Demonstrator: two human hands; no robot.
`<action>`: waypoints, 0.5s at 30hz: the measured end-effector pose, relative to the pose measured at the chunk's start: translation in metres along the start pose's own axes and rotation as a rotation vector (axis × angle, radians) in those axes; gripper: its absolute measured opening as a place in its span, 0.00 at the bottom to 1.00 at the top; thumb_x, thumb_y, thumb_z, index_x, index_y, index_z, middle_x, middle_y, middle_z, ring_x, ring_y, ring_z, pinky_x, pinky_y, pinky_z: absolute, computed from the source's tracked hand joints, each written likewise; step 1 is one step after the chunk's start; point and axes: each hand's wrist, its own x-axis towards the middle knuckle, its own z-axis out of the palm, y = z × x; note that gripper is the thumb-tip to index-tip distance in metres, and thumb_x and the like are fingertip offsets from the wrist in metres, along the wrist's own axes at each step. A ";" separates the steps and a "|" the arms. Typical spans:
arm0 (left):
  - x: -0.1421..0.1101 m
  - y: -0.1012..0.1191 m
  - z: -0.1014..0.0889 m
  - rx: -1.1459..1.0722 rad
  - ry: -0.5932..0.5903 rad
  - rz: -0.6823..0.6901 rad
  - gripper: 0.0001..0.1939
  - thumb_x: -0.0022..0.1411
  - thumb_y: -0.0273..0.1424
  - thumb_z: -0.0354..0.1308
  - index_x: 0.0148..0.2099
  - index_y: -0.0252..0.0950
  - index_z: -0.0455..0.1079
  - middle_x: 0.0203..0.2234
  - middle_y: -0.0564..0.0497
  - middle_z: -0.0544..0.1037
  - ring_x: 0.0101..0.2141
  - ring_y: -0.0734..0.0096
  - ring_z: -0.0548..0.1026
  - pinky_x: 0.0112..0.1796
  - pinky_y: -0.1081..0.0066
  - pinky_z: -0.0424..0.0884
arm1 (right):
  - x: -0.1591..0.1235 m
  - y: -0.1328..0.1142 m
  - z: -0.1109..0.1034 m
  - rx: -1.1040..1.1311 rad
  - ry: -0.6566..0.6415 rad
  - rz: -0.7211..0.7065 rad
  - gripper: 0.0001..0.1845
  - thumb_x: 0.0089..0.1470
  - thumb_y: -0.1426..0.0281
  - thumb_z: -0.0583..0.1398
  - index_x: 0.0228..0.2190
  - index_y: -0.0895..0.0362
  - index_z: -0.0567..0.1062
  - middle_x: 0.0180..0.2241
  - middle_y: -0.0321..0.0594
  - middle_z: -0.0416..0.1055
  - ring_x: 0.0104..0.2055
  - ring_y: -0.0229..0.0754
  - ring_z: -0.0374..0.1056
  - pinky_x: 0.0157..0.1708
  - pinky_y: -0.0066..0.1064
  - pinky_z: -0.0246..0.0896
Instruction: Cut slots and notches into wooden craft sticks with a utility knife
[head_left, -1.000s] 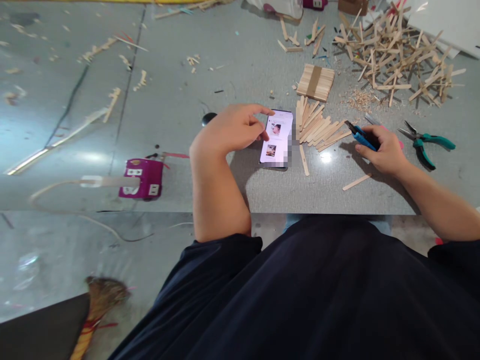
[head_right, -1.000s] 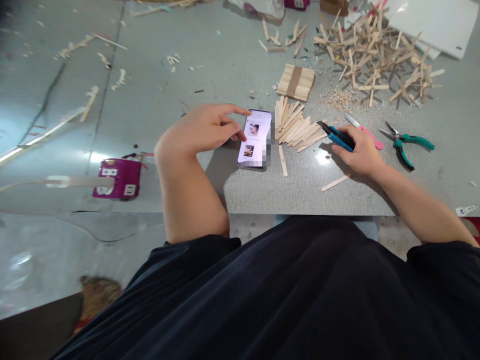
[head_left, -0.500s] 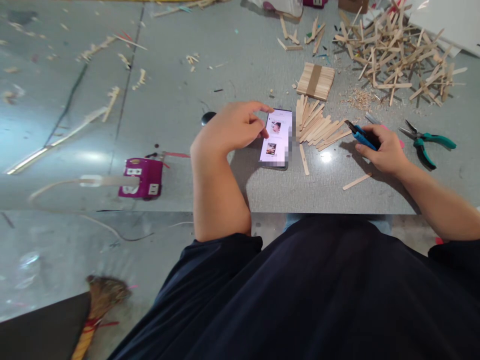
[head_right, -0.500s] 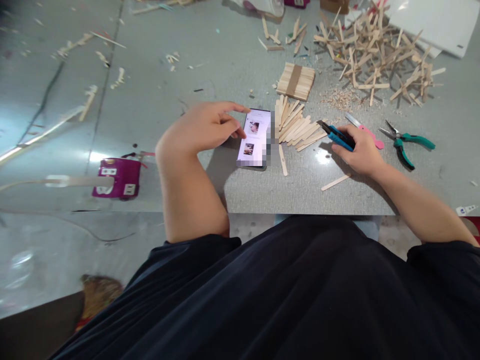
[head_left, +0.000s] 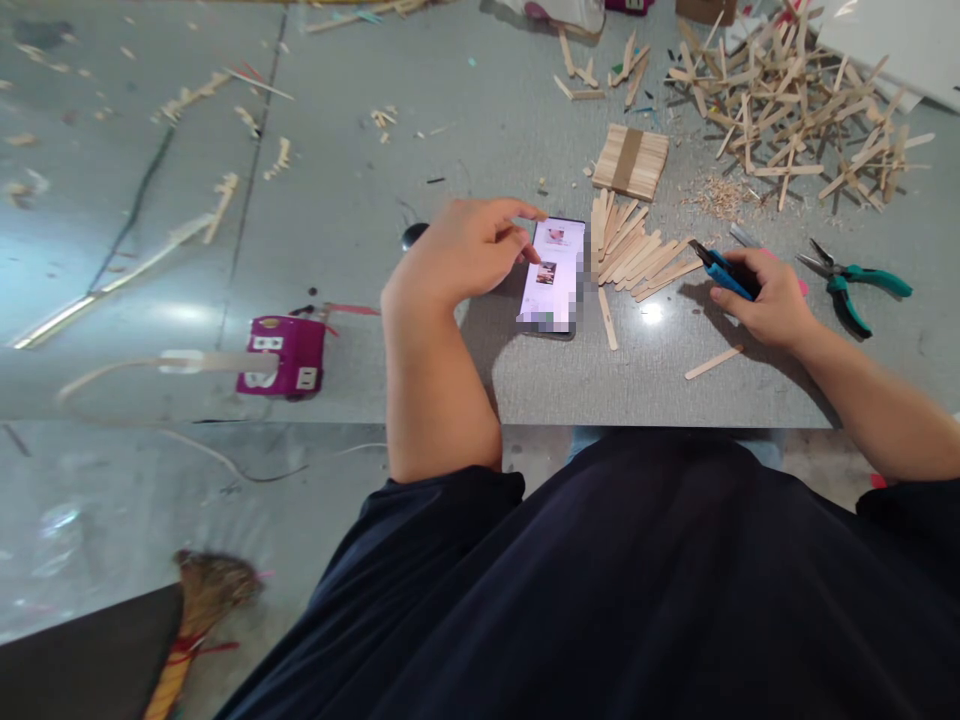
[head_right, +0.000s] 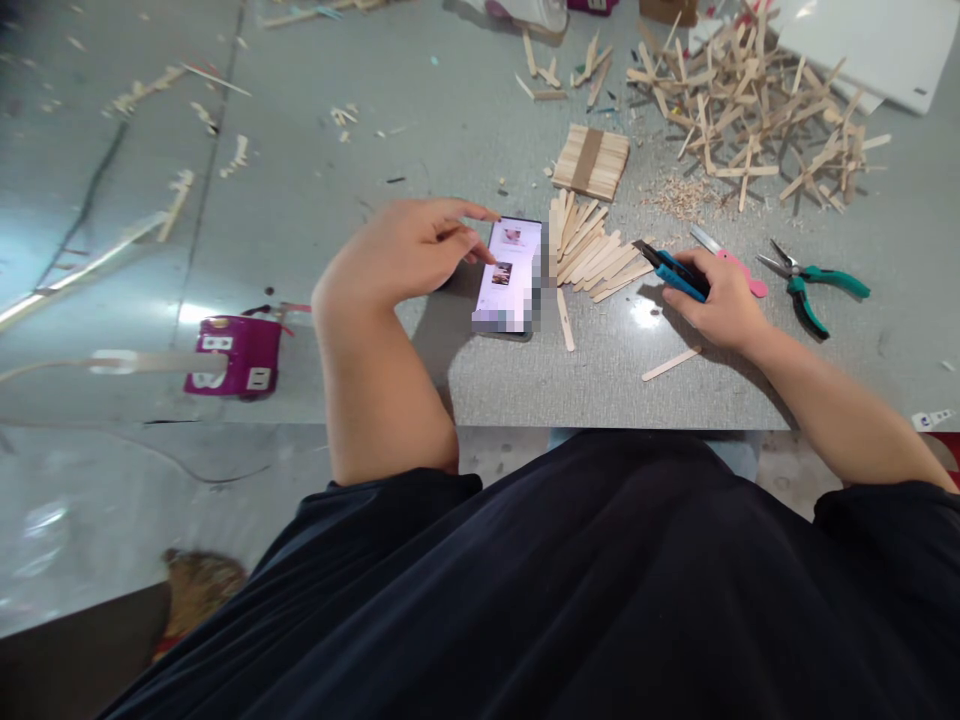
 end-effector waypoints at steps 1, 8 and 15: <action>0.000 0.000 0.000 0.006 0.010 0.010 0.26 0.77 0.31 0.50 0.71 0.41 0.74 0.46 0.49 0.89 0.44 0.64 0.79 0.48 0.66 0.72 | 0.000 0.000 0.000 -0.003 0.001 -0.001 0.22 0.58 0.54 0.71 0.51 0.47 0.82 0.44 0.39 0.83 0.46 0.55 0.80 0.52 0.56 0.79; 0.000 -0.002 0.001 -0.015 0.063 0.039 0.26 0.77 0.31 0.49 0.71 0.40 0.74 0.48 0.48 0.89 0.39 0.69 0.76 0.44 0.68 0.70 | 0.000 0.002 0.000 -0.003 0.010 -0.010 0.21 0.57 0.55 0.71 0.51 0.47 0.82 0.44 0.40 0.83 0.45 0.55 0.79 0.51 0.56 0.78; 0.002 -0.003 0.001 -0.009 -0.015 0.010 0.24 0.79 0.32 0.49 0.69 0.42 0.75 0.43 0.50 0.89 0.41 0.67 0.79 0.45 0.66 0.71 | 0.000 0.001 0.000 -0.013 0.012 -0.003 0.21 0.57 0.55 0.71 0.51 0.46 0.82 0.44 0.40 0.83 0.45 0.55 0.80 0.51 0.54 0.80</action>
